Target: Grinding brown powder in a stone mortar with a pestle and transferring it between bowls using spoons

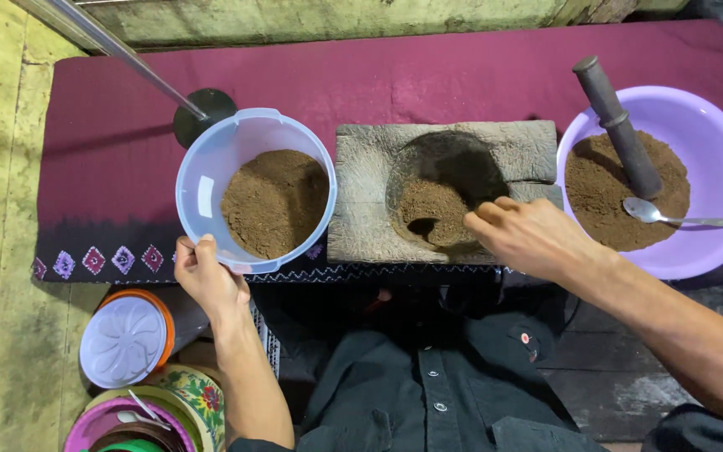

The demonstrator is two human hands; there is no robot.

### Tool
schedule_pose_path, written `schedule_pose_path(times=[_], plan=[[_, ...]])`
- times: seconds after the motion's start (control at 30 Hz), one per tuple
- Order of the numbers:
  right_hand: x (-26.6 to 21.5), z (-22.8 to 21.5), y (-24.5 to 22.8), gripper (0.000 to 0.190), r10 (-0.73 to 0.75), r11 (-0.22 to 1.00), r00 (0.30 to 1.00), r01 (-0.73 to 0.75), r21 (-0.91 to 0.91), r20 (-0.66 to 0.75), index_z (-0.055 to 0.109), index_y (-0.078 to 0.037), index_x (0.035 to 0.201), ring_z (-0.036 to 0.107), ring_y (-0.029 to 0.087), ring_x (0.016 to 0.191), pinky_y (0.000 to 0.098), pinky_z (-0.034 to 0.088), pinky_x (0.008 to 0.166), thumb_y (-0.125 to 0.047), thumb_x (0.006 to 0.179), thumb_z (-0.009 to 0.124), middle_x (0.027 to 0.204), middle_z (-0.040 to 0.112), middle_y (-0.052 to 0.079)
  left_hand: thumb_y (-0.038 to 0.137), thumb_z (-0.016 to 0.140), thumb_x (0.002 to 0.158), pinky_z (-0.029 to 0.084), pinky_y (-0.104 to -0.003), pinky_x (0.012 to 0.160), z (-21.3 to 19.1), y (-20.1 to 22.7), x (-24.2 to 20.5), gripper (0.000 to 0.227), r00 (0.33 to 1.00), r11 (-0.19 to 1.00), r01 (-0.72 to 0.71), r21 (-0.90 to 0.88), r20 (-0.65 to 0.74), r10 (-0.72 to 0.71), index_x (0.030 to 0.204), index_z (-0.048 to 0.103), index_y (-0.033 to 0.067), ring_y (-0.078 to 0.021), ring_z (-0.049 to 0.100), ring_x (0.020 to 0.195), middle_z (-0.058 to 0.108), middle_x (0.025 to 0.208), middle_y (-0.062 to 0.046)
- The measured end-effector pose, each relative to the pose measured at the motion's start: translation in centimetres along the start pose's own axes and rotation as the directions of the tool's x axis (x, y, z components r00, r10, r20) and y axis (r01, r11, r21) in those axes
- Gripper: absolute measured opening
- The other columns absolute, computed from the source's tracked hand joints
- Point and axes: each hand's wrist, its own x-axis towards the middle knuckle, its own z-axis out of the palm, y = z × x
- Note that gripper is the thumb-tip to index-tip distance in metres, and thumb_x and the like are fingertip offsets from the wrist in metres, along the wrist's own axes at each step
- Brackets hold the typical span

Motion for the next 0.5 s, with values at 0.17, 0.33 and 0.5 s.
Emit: schedule_pose_path(times=[0.17, 0.33, 0.5], plan=[[1.6, -0.8, 0.8, 0.018, 0.083, 0.994, 0.992, -0.076, -0.073, 0.092, 0.057, -0.019, 0.109, 0.074, 0.018, 0.090, 0.0319, 0.062, 0.057, -0.029, 0.107, 0.042, 0.093, 0.070, 0.002, 0.002, 0.063, 0.087, 0.038, -0.015, 0.053, -1.3, -2.0, 1.5, 0.024, 1.000, 0.999, 0.012, -0.031, 0.007, -0.012, 0.075, 0.047, 0.0157, -0.0014, 0.039, 0.057, 0.043, 0.064, 0.004], [1.0, -0.9, 1.9, 0.021, 0.155, 0.972, 0.981, -0.130, -0.198, 0.118, 0.056, -0.019, 0.110, 0.074, 0.016, 0.090, 0.0308, 0.062, 0.058, -0.033, 0.110, 0.041, 0.095, 0.071, 0.002, 0.003, 0.064, 0.088, 0.040, -0.016, 0.052, -1.9, -3.1, 2.4, 0.024, 0.998, 0.998, 0.059, -0.038, 0.031, -0.057, 0.074, 0.047, 0.0152, -0.0017, 0.041, 0.054, 0.044, 0.062, 0.004], [0.6, 0.2, 1.4, 0.019, 0.029, 0.993, 0.992, -0.014, -0.117, 0.125, 0.058, -0.017, 0.116, 0.074, 0.021, 0.094, 0.0352, 0.064, 0.059, -0.027, 0.106, 0.046, 0.100, 0.072, 0.006, 0.004, 0.062, 0.088, 0.041, -0.016, 0.055, -0.9, -0.7, 0.6, 0.024, 0.994, 0.995, 0.101, -0.001, 0.030, -0.101, 0.075, 0.047, 0.0161, -0.0023, 0.043, 0.057, 0.045, 0.065, 0.003]])
